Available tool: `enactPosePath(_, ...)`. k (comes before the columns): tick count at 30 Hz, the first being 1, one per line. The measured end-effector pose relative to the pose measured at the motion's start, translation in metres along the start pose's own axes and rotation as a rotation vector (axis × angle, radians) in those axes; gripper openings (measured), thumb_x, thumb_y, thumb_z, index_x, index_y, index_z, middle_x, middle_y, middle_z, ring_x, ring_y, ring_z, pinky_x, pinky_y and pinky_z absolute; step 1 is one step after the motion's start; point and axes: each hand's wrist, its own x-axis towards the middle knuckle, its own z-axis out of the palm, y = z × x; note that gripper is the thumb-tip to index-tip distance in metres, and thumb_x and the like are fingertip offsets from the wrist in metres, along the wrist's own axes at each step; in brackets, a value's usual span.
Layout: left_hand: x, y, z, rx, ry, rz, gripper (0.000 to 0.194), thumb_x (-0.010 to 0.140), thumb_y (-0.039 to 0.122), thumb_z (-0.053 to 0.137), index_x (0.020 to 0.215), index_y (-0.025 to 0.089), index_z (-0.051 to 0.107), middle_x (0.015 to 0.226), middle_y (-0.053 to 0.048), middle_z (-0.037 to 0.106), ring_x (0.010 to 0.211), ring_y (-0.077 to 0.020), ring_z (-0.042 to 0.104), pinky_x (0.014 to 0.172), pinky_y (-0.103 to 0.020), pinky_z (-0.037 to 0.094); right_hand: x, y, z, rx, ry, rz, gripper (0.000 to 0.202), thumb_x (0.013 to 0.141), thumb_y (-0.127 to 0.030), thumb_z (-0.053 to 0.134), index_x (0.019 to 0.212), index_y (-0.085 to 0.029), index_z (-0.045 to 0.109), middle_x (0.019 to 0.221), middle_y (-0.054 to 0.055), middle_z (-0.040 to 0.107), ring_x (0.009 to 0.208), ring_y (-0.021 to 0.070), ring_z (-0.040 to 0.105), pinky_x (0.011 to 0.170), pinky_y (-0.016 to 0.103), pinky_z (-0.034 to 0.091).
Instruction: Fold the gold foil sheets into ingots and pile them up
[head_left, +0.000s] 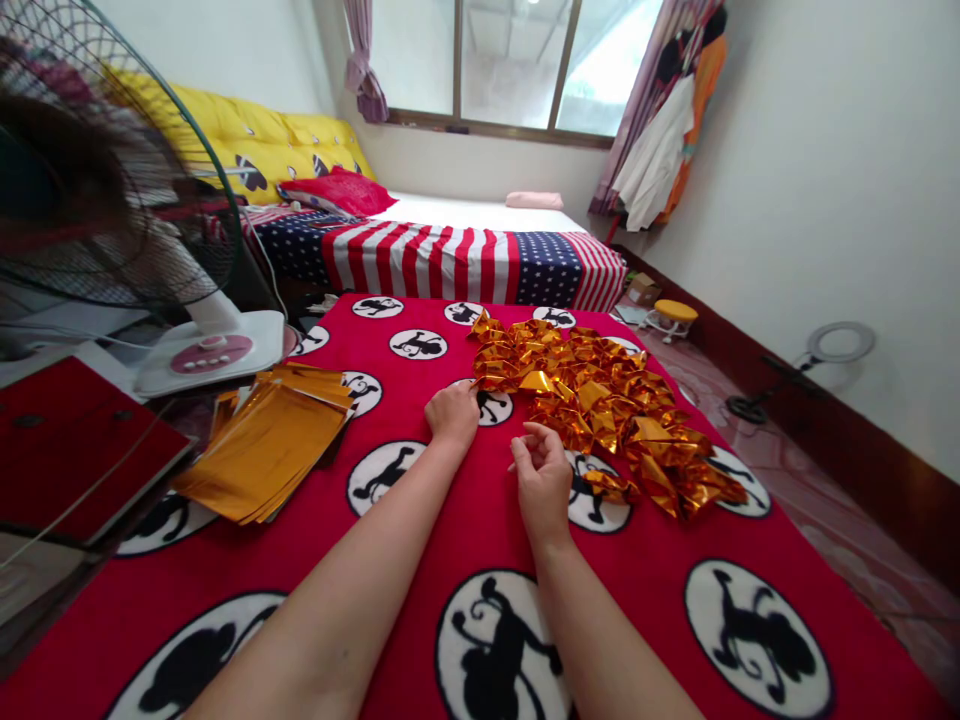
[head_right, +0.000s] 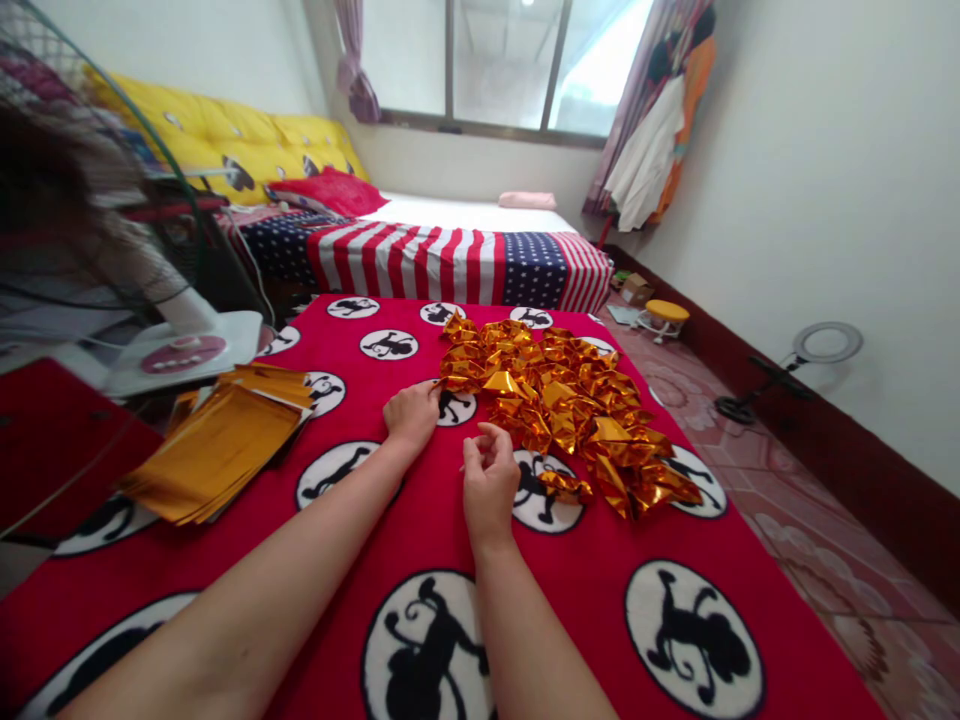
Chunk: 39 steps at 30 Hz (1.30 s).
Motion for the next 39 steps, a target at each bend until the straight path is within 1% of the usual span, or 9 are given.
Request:
enactPosePath(4, 0.003, 0.005, 0.004, 0.005, 0.008, -0.038, 0.038, 0.096, 0.038, 0.037, 0.107, 0.02, 0.069, 0.097, -0.017, 0.073, 0.091, -0.0303, 0.068, 0.073, -0.036, 0.047, 0.001, 0.002, 0.001, 0.015, -0.005, 0.008, 0.029, 0.083, -0.038, 0.063, 0.105, -0.021, 0.055, 0.076, -0.001, 0.058, 0.056, 0.0134, 0.054, 0.052, 0.026, 0.047)
enactPosePath(9, -0.005, 0.008, 0.006, -0.036, 0.043, -0.066, 0.032, 0.088, 0.041, 0.055, 0.109, 0.017, 0.06, 0.095, -0.015, 0.071, 0.095, -0.029, 0.067, 0.075, -0.034, 0.047, 0.001, 0.001, 0.001, 0.019, -0.003, 0.029, 0.029, 0.081, -0.038, 0.063, 0.103, -0.021, 0.056, 0.073, -0.002, 0.059, 0.055, 0.0143, 0.054, 0.052, 0.027, 0.046)
enactPosePath(13, -0.012, 0.008, 0.005, -0.086, 0.082, -0.047, 0.039, 0.086, 0.036, 0.059, 0.121, 0.018, 0.051, 0.098, -0.013, 0.07, 0.092, -0.0281, 0.067, 0.074, -0.033, 0.046, 0.001, 0.001, 0.002, 0.017, -0.012, 0.036, 0.028, 0.082, -0.038, 0.063, 0.103, -0.022, 0.056, 0.073, -0.001, 0.06, 0.055, 0.0146, 0.055, 0.052, 0.027, 0.046)
enactPosePath(16, -0.013, 0.008, 0.004, -0.125, 0.119, -0.012, 0.047, 0.087, 0.031, 0.057, 0.132, 0.024, 0.047, 0.105, -0.011, 0.068, 0.092, -0.026, 0.067, 0.074, -0.032, 0.046, 0.001, 0.002, 0.001, 0.01, -0.018, 0.033, 0.027, 0.082, -0.037, 0.062, 0.104, -0.021, 0.056, 0.073, -0.001, 0.06, 0.055, 0.0145, 0.055, 0.052, 0.027, 0.047)
enactPosePath(18, -0.012, 0.007, 0.003, -0.14, 0.117, 0.001, 0.038, 0.089, 0.031, 0.055, 0.127, 0.027, 0.055, 0.107, -0.009, 0.067, 0.092, -0.0246, 0.066, 0.074, -0.031, 0.046, 0.001, 0.002, 0.001, 0.0, -0.026, 0.031, 0.027, 0.083, -0.036, 0.062, 0.104, -0.021, 0.056, 0.073, -0.001, 0.06, 0.055, 0.0145, 0.055, 0.052, 0.027, 0.046)
enactPosePath(21, -0.011, 0.005, 0.003, -0.144, 0.096, 0.003, 0.024, 0.09, 0.034, 0.052, 0.105, 0.026, 0.07, 0.105, -0.008, 0.068, 0.091, -0.0237, 0.066, 0.073, -0.03, 0.047, 0.001, 0.002, 0.001, -0.005, -0.036, 0.031, 0.025, 0.083, -0.036, 0.061, 0.103, -0.022, 0.056, 0.074, -0.001, 0.06, 0.056, 0.0146, 0.056, 0.053, 0.027, 0.046)
enactPosePath(26, -0.01, 0.005, 0.003, -0.138, 0.109, -0.032, 0.021, 0.088, 0.032, 0.055, 0.088, 0.023, 0.074, 0.096, -0.008, 0.07, 0.086, -0.0237, 0.066, 0.07, -0.031, 0.047, 0.001, 0.004, 0.001, -0.01, -0.035, 0.037, 0.026, 0.083, -0.037, 0.061, 0.103, -0.021, 0.056, 0.073, -0.001, 0.06, 0.056, 0.015, 0.056, 0.053, 0.027, 0.045)
enactPosePath(34, -0.002, 0.012, 0.013, -0.093, 0.127, -0.106, 0.021, 0.087, 0.029, 0.052, 0.089, 0.022, 0.072, 0.095, -0.01, 0.07, 0.085, -0.0245, 0.066, 0.073, -0.032, 0.048, 0.002, 0.006, 0.002, -0.053, -0.02, 0.031, 0.029, 0.082, -0.039, 0.062, 0.103, -0.019, 0.058, 0.072, 0.0, 0.063, 0.056, 0.0152, 0.057, 0.054, 0.027, 0.047)
enactPosePath(39, -0.001, 0.017, 0.018, -0.158, 0.158, -0.09, 0.016, 0.085, 0.028, 0.056, 0.09, 0.022, 0.07, 0.094, -0.008, 0.069, 0.086, -0.0245, 0.066, 0.071, -0.032, 0.047, 0.002, 0.003, 0.002, -0.04, -0.01, 0.035, 0.03, 0.081, -0.039, 0.062, 0.102, -0.018, 0.058, 0.071, 0.0, 0.063, 0.056, 0.0151, 0.057, 0.053, 0.027, 0.047)
